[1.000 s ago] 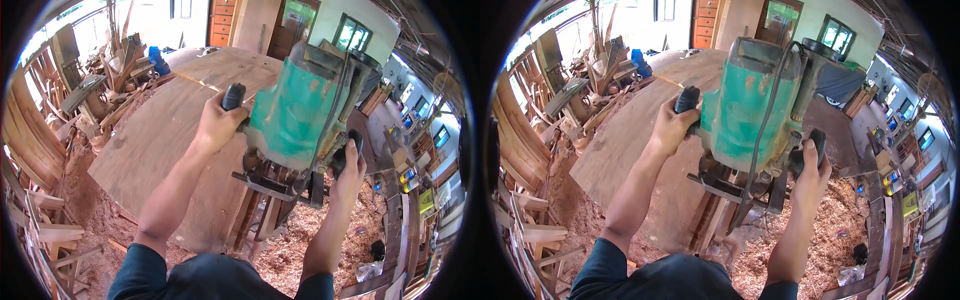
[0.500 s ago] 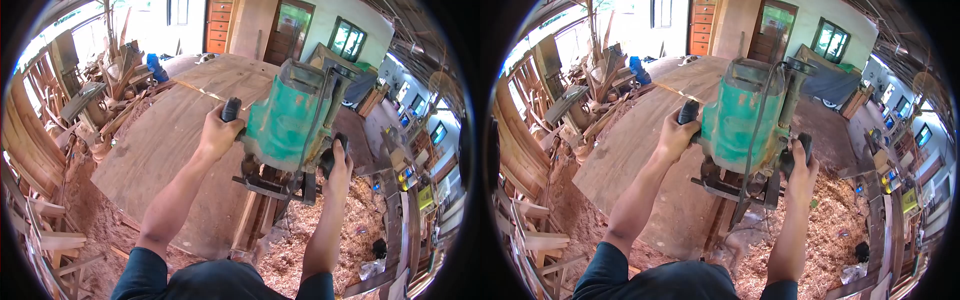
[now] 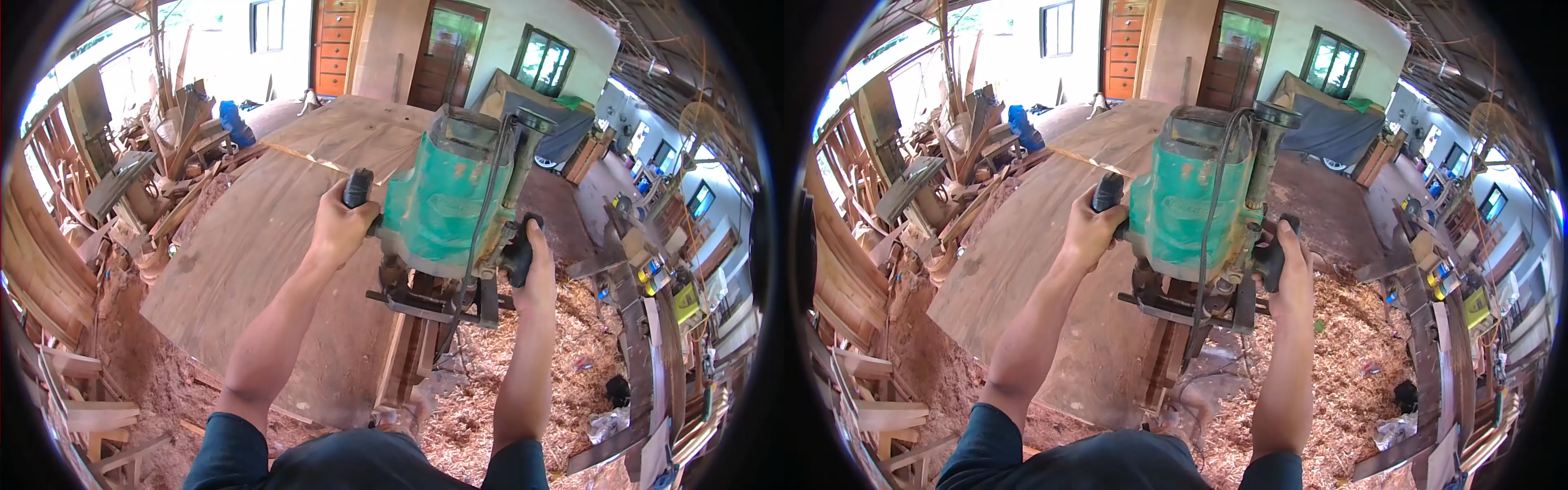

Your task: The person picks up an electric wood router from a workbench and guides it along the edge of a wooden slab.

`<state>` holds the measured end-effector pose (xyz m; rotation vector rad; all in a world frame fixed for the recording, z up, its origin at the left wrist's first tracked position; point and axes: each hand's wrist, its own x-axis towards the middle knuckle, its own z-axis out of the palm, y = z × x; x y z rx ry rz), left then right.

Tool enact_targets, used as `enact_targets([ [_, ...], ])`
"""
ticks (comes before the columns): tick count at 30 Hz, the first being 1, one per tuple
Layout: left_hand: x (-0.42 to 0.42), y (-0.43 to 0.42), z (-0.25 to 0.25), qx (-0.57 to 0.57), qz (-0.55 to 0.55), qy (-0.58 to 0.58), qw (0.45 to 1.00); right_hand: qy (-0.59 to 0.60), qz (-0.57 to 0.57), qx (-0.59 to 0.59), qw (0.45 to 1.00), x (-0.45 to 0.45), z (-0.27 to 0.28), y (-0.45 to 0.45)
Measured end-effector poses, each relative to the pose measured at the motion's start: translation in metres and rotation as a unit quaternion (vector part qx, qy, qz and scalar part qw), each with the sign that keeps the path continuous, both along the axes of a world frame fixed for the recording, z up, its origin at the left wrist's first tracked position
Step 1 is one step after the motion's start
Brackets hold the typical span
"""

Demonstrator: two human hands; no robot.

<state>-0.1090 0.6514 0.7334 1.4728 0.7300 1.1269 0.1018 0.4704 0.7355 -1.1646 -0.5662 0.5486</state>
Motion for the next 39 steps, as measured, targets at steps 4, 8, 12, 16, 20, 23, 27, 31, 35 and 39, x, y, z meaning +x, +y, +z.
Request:
enact_targets([
  [4, -0.001, 0.004, -0.002, 0.008, -0.001, 0.009, 1.000, -0.010, 0.035, -0.006, 0.999, 0.004, -0.001, -0.002],
  [8, -0.003, -0.001, 0.001, 0.006, -0.013, 0.002, 1.000, 0.006, 0.045, -0.005, 0.999, 0.010, -0.007, -0.001],
  [12, -0.001, 0.000, 0.001, 0.004, -0.009, 0.004, 1.000, -0.002, 0.001, 0.000, 1.000, 0.002, -0.004, -0.001],
  [16, 0.000, 0.003, -0.005, 0.000, -0.006, -0.002, 1.000, -0.030, -0.054, 0.000, 0.998, -0.004, -0.003, 0.001],
  [20, -0.002, 0.001, -0.003, 0.017, -0.004, 0.002, 1.000, -0.053, -0.129, -0.005, 0.990, -0.017, -0.004, 0.003],
  [23, -0.003, 0.001, -0.007, 0.027, 0.006, 0.009, 1.000, -0.082, -0.093, -0.003, 0.992, -0.016, -0.005, 0.000],
  [27, -0.003, -0.001, -0.009, 0.037, 0.011, -0.002, 0.999, -0.079, -0.073, 0.000, 0.994, -0.012, -0.008, -0.001],
  [31, -0.004, 0.002, -0.012, 0.043, 0.007, 0.002, 0.999, -0.077, -0.078, 0.013, 0.994, -0.011, -0.013, 0.000],
  [35, -0.005, 0.001, -0.011, 0.044, 0.003, 0.004, 0.999, -0.069, -0.091, 0.013, 0.993, -0.015, -0.011, 0.000],
  [39, -0.005, 0.001, -0.012, 0.042, 0.002, -0.005, 0.999, -0.072, -0.093, 0.018, 0.993, -0.015, -0.014, -0.001],
])
